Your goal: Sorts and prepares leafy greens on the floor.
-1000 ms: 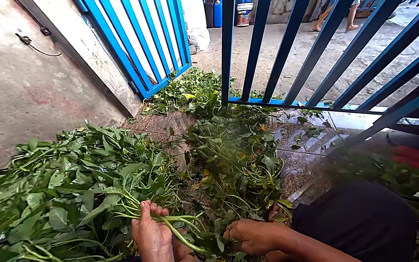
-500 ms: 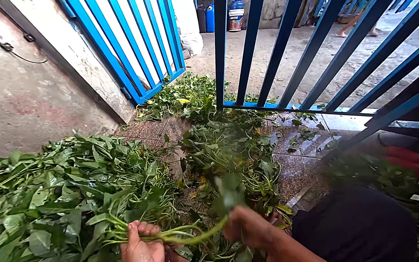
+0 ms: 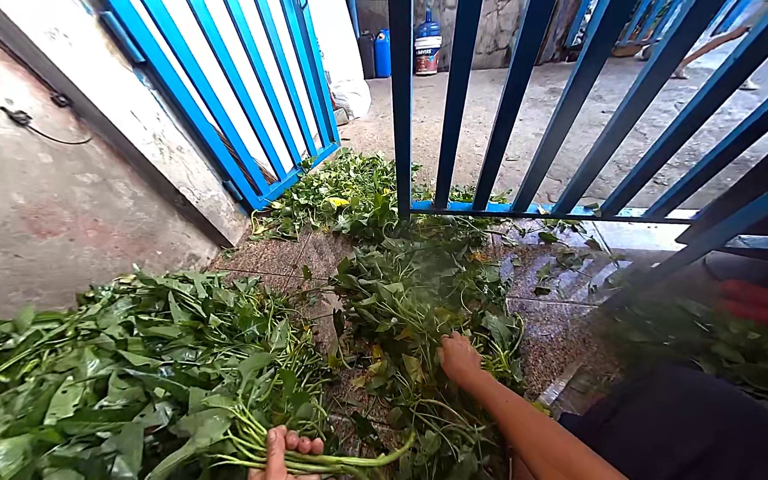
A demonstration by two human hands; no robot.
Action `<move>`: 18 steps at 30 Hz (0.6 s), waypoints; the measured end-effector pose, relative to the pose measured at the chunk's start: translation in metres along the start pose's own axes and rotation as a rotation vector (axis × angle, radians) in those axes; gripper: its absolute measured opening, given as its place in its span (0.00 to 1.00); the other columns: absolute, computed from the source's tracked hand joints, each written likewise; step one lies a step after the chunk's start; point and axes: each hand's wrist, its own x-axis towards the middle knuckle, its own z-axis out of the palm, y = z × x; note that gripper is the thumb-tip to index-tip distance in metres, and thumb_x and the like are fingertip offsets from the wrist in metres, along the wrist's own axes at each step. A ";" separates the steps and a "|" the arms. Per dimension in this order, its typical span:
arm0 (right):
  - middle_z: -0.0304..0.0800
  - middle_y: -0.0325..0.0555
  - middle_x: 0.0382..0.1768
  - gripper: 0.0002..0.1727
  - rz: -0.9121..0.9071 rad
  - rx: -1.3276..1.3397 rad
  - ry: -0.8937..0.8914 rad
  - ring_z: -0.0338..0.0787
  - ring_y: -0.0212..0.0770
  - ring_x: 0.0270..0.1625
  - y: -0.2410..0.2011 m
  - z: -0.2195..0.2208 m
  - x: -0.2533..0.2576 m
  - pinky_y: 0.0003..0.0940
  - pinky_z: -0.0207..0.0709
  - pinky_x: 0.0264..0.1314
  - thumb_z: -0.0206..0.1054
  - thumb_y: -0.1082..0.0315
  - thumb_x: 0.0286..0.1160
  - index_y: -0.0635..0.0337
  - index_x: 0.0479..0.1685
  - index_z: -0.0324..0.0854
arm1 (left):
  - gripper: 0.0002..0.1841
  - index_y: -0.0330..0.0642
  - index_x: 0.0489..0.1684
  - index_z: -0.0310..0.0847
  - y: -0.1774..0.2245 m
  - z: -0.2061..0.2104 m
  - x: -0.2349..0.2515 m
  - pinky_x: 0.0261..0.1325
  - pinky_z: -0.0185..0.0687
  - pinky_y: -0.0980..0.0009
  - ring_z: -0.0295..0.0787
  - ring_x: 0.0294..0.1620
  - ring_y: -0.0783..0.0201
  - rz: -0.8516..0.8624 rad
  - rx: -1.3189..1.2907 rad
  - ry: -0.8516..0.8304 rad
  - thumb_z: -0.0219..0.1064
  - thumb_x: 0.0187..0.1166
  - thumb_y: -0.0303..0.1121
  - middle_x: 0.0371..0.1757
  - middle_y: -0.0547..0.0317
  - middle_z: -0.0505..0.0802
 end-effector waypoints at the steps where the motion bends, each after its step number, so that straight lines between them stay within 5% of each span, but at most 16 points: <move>1: 0.76 0.62 0.78 0.24 -0.017 0.003 0.001 0.73 0.63 0.82 0.003 0.004 0.007 0.63 0.73 0.76 0.59 0.57 0.86 0.58 0.75 0.80 | 0.14 0.42 0.38 0.72 -0.003 0.000 0.000 0.20 0.88 0.72 0.83 0.14 0.69 -0.015 -0.007 -0.015 0.45 0.95 0.31 0.17 0.65 0.82; 5: 0.79 0.60 0.76 0.25 -0.090 0.017 0.072 0.75 0.59 0.82 0.001 0.005 0.006 0.59 0.69 0.80 0.55 0.58 0.86 0.61 0.75 0.78 | 0.13 0.41 0.39 0.72 -0.008 0.001 -0.002 0.20 0.89 0.71 0.83 0.13 0.69 -0.051 -0.018 -0.035 0.45 0.95 0.31 0.17 0.65 0.82; 9: 0.87 0.60 0.65 0.23 -0.162 0.302 0.383 0.87 0.56 0.69 -0.019 -0.015 -0.025 0.52 0.77 0.73 0.47 0.62 0.88 0.67 0.67 0.80 | 0.14 0.42 0.38 0.73 -0.011 0.003 -0.003 0.20 0.88 0.72 0.82 0.13 0.70 -0.071 -0.021 -0.028 0.45 0.95 0.32 0.17 0.66 0.81; 12: 0.84 0.59 0.71 0.25 -0.105 0.450 0.161 0.85 0.55 0.73 -0.021 -0.031 -0.033 0.55 0.74 0.77 0.45 0.62 0.91 0.61 0.78 0.75 | 0.12 0.41 0.40 0.74 -0.013 0.004 -0.007 0.19 0.87 0.73 0.81 0.13 0.70 -0.098 -0.024 -0.021 0.47 0.95 0.30 0.17 0.65 0.81; 14: 0.85 0.61 0.68 0.23 -0.101 0.679 0.052 0.83 0.54 0.74 -0.014 -0.031 -0.030 0.54 0.71 0.79 0.50 0.63 0.90 0.65 0.73 0.79 | 0.11 0.40 0.43 0.76 -0.012 0.004 -0.008 0.21 0.87 0.73 0.81 0.13 0.70 -0.120 -0.020 -0.042 0.49 0.94 0.30 0.17 0.65 0.81; 18: 0.91 0.51 0.50 0.15 -0.240 1.132 0.113 0.90 0.40 0.53 -0.018 -0.034 -0.074 0.39 0.83 0.61 0.63 0.67 0.83 0.65 0.61 0.84 | 0.08 0.37 0.46 0.77 -0.012 0.002 -0.009 0.22 0.89 0.71 0.83 0.15 0.68 -0.167 -0.014 -0.105 0.52 0.93 0.28 0.19 0.63 0.82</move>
